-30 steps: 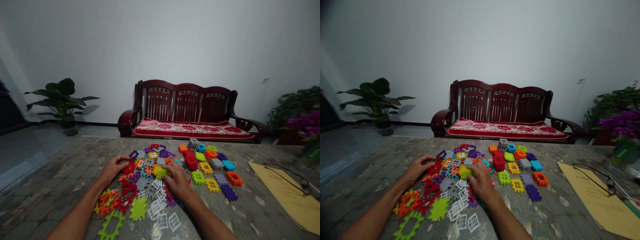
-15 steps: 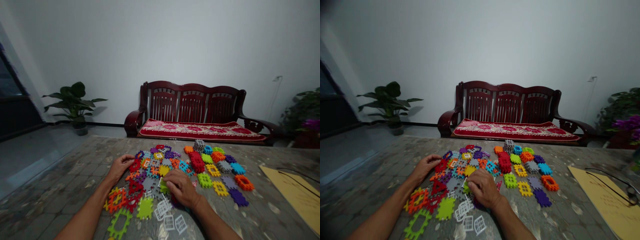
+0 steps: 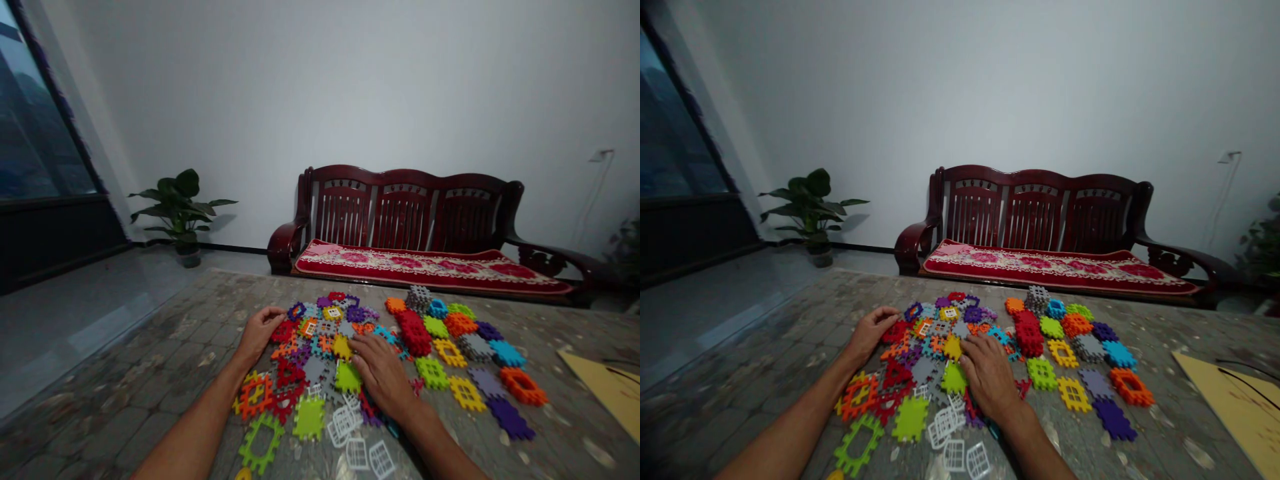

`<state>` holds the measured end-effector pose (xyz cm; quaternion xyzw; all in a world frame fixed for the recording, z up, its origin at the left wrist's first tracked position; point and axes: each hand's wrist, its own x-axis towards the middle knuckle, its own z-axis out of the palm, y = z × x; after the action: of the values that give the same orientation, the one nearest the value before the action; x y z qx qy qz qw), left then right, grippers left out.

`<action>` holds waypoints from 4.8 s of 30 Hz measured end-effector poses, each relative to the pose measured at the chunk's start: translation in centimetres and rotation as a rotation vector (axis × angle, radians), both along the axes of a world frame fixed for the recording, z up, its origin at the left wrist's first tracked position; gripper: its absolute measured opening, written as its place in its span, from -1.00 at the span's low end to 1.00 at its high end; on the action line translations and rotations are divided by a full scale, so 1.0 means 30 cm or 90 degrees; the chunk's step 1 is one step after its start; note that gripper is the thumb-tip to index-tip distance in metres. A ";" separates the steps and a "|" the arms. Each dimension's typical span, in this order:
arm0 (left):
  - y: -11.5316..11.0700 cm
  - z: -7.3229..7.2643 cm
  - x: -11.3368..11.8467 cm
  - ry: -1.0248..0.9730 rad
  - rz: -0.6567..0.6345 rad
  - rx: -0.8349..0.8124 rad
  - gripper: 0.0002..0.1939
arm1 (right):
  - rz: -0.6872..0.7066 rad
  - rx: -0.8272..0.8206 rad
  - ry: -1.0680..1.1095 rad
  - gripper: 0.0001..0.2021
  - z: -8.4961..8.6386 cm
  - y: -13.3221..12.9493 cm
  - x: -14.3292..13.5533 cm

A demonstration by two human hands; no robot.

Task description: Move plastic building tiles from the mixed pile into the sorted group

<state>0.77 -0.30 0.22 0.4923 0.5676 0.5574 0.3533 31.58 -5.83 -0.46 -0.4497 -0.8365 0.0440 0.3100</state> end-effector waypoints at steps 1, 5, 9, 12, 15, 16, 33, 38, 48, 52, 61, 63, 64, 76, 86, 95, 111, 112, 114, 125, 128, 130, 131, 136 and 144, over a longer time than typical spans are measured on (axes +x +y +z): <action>0.002 -0.002 0.000 0.009 0.014 0.005 -0.60 | 0.021 -0.009 -0.003 -0.69 0.005 -0.001 0.000; 0.007 -0.007 -0.003 0.055 0.045 0.021 -0.64 | 0.083 -0.040 0.004 -0.69 0.024 -0.006 0.002; 0.007 -0.008 -0.007 0.115 0.076 0.038 -0.68 | 0.126 -0.046 0.024 -0.70 0.040 -0.014 0.002; 0.007 -0.012 -0.006 0.165 0.066 0.028 -0.67 | 0.139 -0.035 0.037 -0.72 0.052 -0.023 -0.003; 0.013 -0.023 -0.006 0.226 0.013 0.014 -0.62 | 0.158 -0.022 0.049 -0.74 0.058 -0.026 -0.008; 0.018 -0.030 -0.007 0.254 -0.008 0.021 -0.59 | 0.163 -0.020 0.051 -0.74 0.057 -0.025 -0.009; 0.049 -0.074 -0.002 0.508 -0.109 0.060 -0.59 | 0.141 -0.037 0.056 -0.78 0.058 -0.021 -0.020; 0.043 -0.057 0.005 0.464 -0.097 0.061 -0.75 | 0.145 -0.025 0.072 -0.80 0.043 -0.013 -0.021; 0.029 -0.048 0.006 0.447 -0.062 0.038 -0.84 | 0.146 -0.008 0.068 -0.79 0.042 -0.013 -0.022; 0.018 -0.034 0.012 0.491 0.030 -0.003 -0.85 | 0.142 -0.012 0.070 -0.80 0.040 -0.012 -0.022; -0.008 -0.012 0.014 0.556 0.143 0.048 -0.83 | 0.136 -0.038 0.070 -0.79 0.024 -0.005 -0.018; -0.015 0.003 0.023 0.504 0.089 0.114 -0.84 | 0.136 -0.034 0.070 -0.78 0.020 -0.004 -0.018; -0.019 0.009 0.029 0.478 0.047 0.138 -0.84 | 0.134 -0.031 0.071 -0.78 0.018 -0.003 -0.018; -0.044 0.016 0.084 0.538 -0.190 0.125 -0.77 | 0.140 -0.030 0.092 -0.80 0.031 -0.007 -0.020; -0.041 0.031 0.064 0.621 -0.110 0.162 -0.77 | 0.083 -0.065 0.128 -0.77 0.034 0.001 -0.021; -0.008 -0.008 0.026 0.508 -0.082 0.056 -0.62 | -0.129 -0.140 0.069 -0.59 0.066 0.198 0.027; 0.000 -0.018 0.017 0.463 -0.075 0.043 -0.61 | -0.137 -0.177 -0.191 -0.50 0.122 0.352 -0.014; -0.001 -0.016 0.018 0.462 -0.075 0.045 -0.61 | -0.138 -0.169 -0.194 -0.49 0.127 0.345 -0.015; -0.001 -0.014 0.017 0.464 -0.078 0.048 -0.62 | -0.151 -0.149 -0.191 -0.48 0.139 0.325 -0.016; 0.003 -0.019 0.016 0.461 -0.087 0.057 -0.65 | -0.252 -0.202 -0.212 -0.49 0.204 0.179 -0.001; 0.003 -0.017 0.018 0.461 -0.087 0.052 -0.65 | -0.219 -0.221 -0.172 -0.61 0.206 0.203 0.030; 0.003 -0.016 0.019 0.464 -0.087 0.047 -0.64 | -0.157 -0.231 -0.162 -0.62 0.193 0.225 0.044; 0.003 -0.016 0.019 0.466 -0.086 0.045 -0.64 | -0.122 -0.237 -0.163 -0.55 0.183 0.234 0.047; 0.000 -0.014 0.021 0.463 -0.080 0.049 -0.65 | -0.018 -0.231 -0.203 -0.29 0.136 0.263 0.034; -0.005 -0.005 0.021 0.456 -0.089 0.042 -0.64 | -0.026 -0.223 -0.209 -0.32 0.160 0.252 0.026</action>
<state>1.41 -0.44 0.07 0.7050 0.6021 0.3420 0.1536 32.35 1.72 4.35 -0.5148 -0.8458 0.1085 0.0881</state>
